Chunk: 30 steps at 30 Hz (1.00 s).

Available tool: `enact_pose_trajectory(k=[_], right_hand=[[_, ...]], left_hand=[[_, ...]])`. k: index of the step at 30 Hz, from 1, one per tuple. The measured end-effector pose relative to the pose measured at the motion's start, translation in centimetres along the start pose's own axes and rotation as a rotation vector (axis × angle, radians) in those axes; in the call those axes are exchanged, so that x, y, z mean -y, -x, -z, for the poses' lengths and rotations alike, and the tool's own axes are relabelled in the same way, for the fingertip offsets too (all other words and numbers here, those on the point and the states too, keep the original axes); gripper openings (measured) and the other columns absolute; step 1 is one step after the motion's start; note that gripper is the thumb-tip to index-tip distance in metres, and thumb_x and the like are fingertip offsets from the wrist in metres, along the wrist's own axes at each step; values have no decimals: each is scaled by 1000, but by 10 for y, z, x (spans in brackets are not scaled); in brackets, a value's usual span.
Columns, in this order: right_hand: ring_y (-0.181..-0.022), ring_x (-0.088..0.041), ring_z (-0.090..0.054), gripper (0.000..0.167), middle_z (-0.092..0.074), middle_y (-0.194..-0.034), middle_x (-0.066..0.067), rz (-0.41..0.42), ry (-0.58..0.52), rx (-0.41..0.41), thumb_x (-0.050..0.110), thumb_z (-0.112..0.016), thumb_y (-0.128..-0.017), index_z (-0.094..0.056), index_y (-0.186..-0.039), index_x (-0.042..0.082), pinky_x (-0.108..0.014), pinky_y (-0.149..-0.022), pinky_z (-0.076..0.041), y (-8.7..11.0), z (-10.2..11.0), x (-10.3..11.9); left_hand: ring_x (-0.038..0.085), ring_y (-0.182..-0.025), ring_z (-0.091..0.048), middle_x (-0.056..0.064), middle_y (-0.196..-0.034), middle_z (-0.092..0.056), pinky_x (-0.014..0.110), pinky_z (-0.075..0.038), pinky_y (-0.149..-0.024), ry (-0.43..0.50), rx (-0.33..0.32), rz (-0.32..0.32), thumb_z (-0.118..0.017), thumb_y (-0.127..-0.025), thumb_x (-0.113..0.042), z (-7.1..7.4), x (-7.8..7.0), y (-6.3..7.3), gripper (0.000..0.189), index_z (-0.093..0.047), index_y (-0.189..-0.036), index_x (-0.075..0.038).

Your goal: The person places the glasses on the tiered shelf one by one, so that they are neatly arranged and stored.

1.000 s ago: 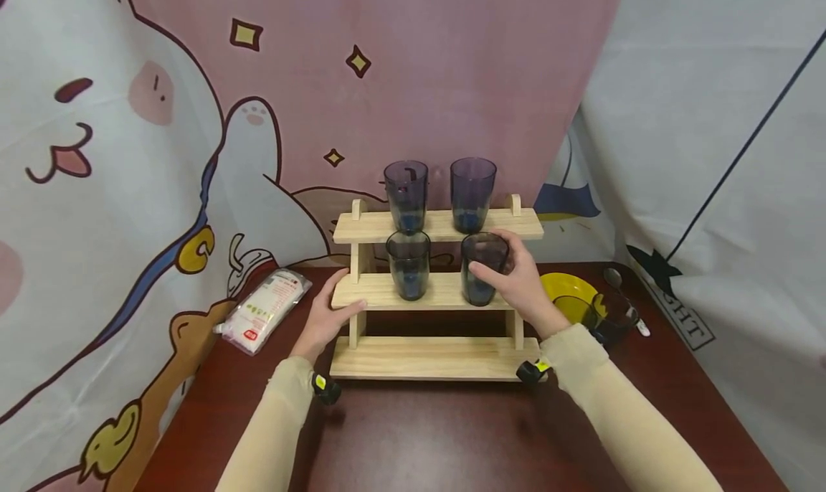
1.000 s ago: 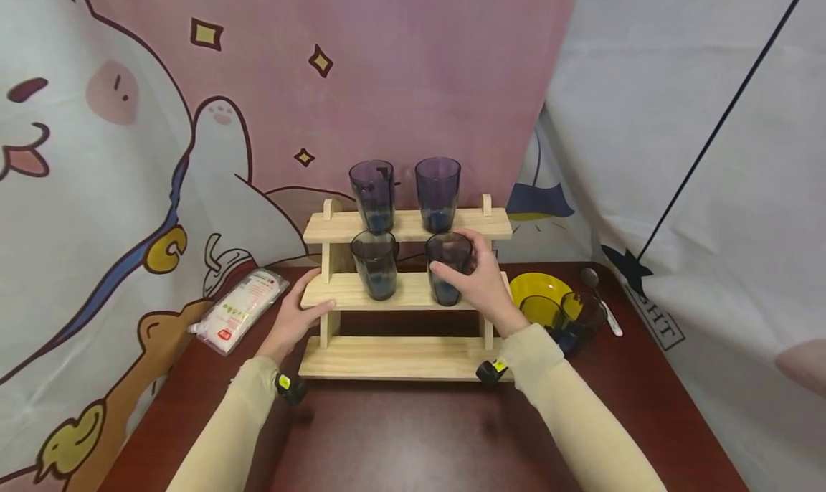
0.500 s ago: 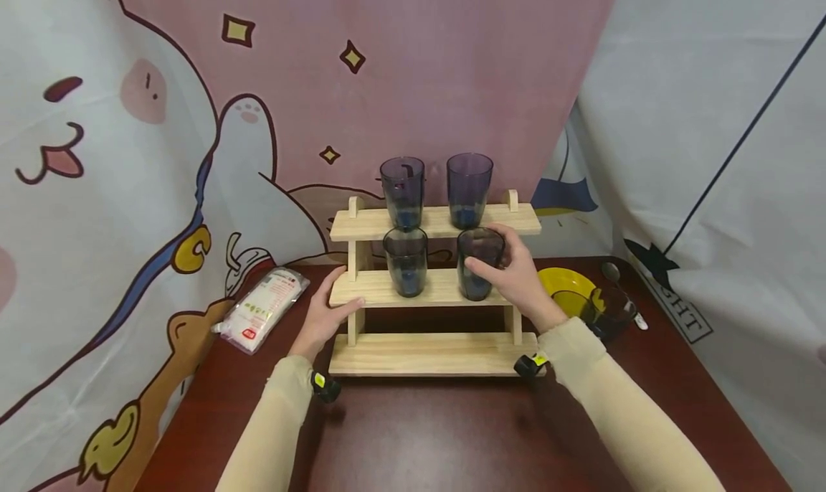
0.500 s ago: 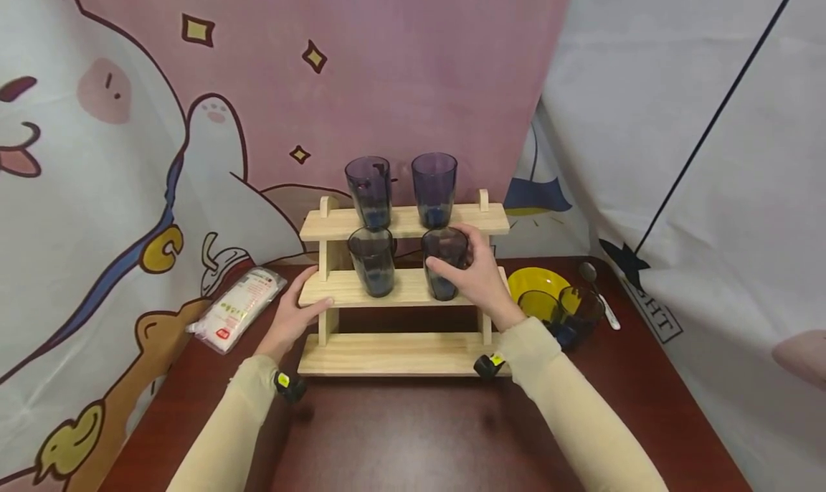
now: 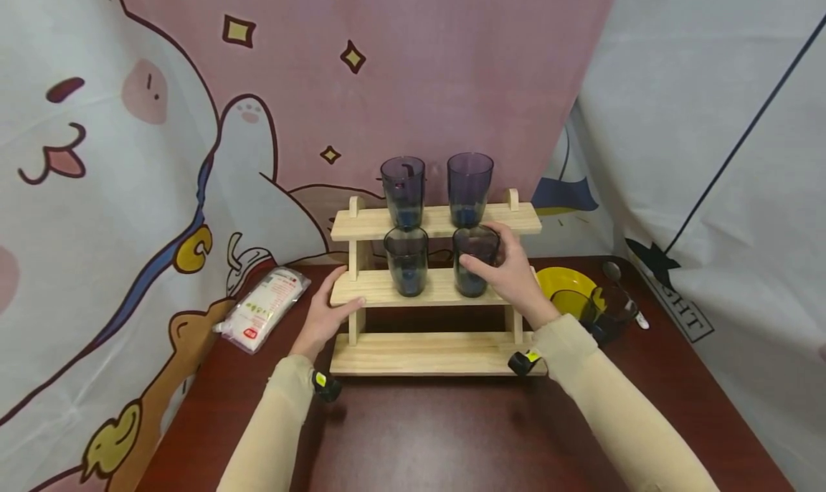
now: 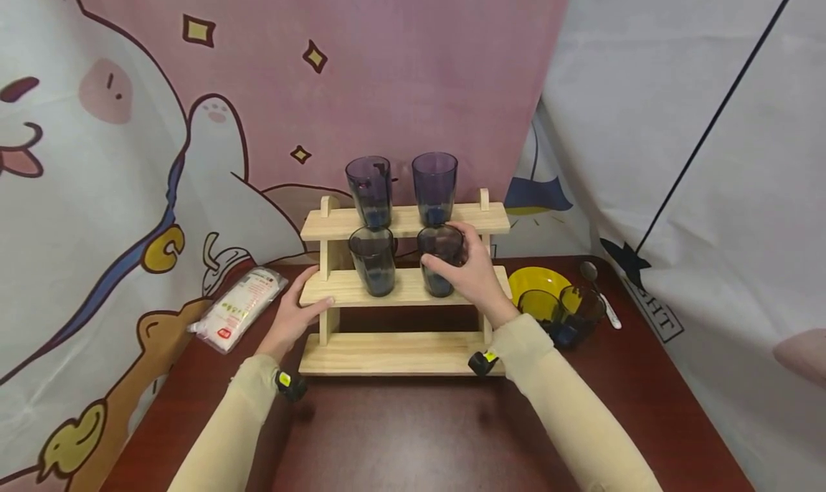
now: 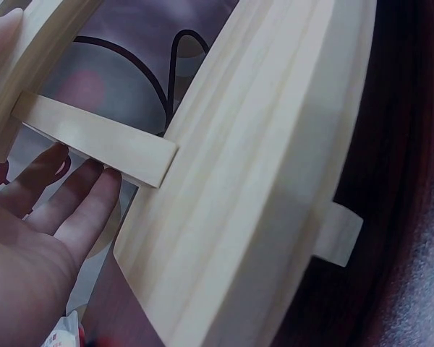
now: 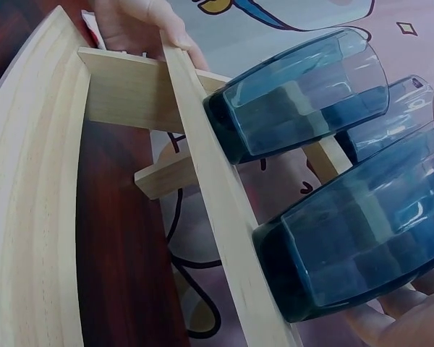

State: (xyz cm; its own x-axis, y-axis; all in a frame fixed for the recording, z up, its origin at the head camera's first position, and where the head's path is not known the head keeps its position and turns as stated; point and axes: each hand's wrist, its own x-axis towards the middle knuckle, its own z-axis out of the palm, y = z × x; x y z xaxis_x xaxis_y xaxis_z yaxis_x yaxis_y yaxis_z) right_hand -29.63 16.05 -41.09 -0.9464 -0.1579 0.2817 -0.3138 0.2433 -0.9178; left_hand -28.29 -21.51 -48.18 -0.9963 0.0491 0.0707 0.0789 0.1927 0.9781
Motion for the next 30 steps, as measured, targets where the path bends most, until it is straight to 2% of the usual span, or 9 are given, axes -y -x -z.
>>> enact_pose_trajectory(k=[4, 11, 16, 19, 24, 30], right_hand=[[-115, -28, -60, 76, -50, -144, -14, 7, -24, 0, 30, -78, -97, -35, -159, 16, -22, -87, -54, -2, -1, 0], [-117, -28, -61, 75, -52, -142, -15, 24, -55, -7, 27, -78, -97, -35, -158, 15, -23, -89, -54, -2, -4, -2], [-118, -28, -60, 75, -52, -142, -15, 31, -47, -12, 25, -78, -97, -34, -157, 13, -23, -93, -52, 0, -5, 0], [-122, -29, -59, 77, -52, -144, -16, 28, -24, -11, 26, -77, -98, -31, -159, 13, -32, -101, -50, 3, -5, 1], [-132, -35, -56, 87, -51, -147, -17, 11, 50, 3, 31, -79, -97, -25, -164, 18, -55, -113, -43, 8, 0, -1], [-138, -41, -50, 92, -50, -150, -21, 42, 85, -5, 25, -81, -95, -22, -165, 16, -63, -118, -34, 19, 18, -4]], left_hand=[[23, -116, -59, 11, -155, -51, 28, -51, -94, 7, 1, -2, -88, -88, -19, -1, -1, -1, 87, -42, -162, -22], [23, -118, -58, 11, -156, -51, 28, -51, -95, 15, 2, 2, -88, -88, -20, 0, 1, -1, 86, -43, -161, -25], [22, -114, -60, 12, -155, -51, 28, -52, -92, 22, -2, 10, -88, -88, -19, -1, 2, 0, 86, -43, -161, -24], [21, -111, -60, 13, -154, -51, 27, -52, -90, 29, 6, 14, -87, -89, -19, -1, 2, 1, 87, -41, -162, -21], [19, -107, -62, 14, -151, -53, 26, -54, -88, 46, 19, 12, -86, -90, -16, -2, 7, 0, 87, -39, -163, -18], [19, -109, -61, 12, -152, -53, 25, -53, -89, 58, 3, -5, -85, -90, -14, 0, 28, -13, 86, -40, -162, -25]])
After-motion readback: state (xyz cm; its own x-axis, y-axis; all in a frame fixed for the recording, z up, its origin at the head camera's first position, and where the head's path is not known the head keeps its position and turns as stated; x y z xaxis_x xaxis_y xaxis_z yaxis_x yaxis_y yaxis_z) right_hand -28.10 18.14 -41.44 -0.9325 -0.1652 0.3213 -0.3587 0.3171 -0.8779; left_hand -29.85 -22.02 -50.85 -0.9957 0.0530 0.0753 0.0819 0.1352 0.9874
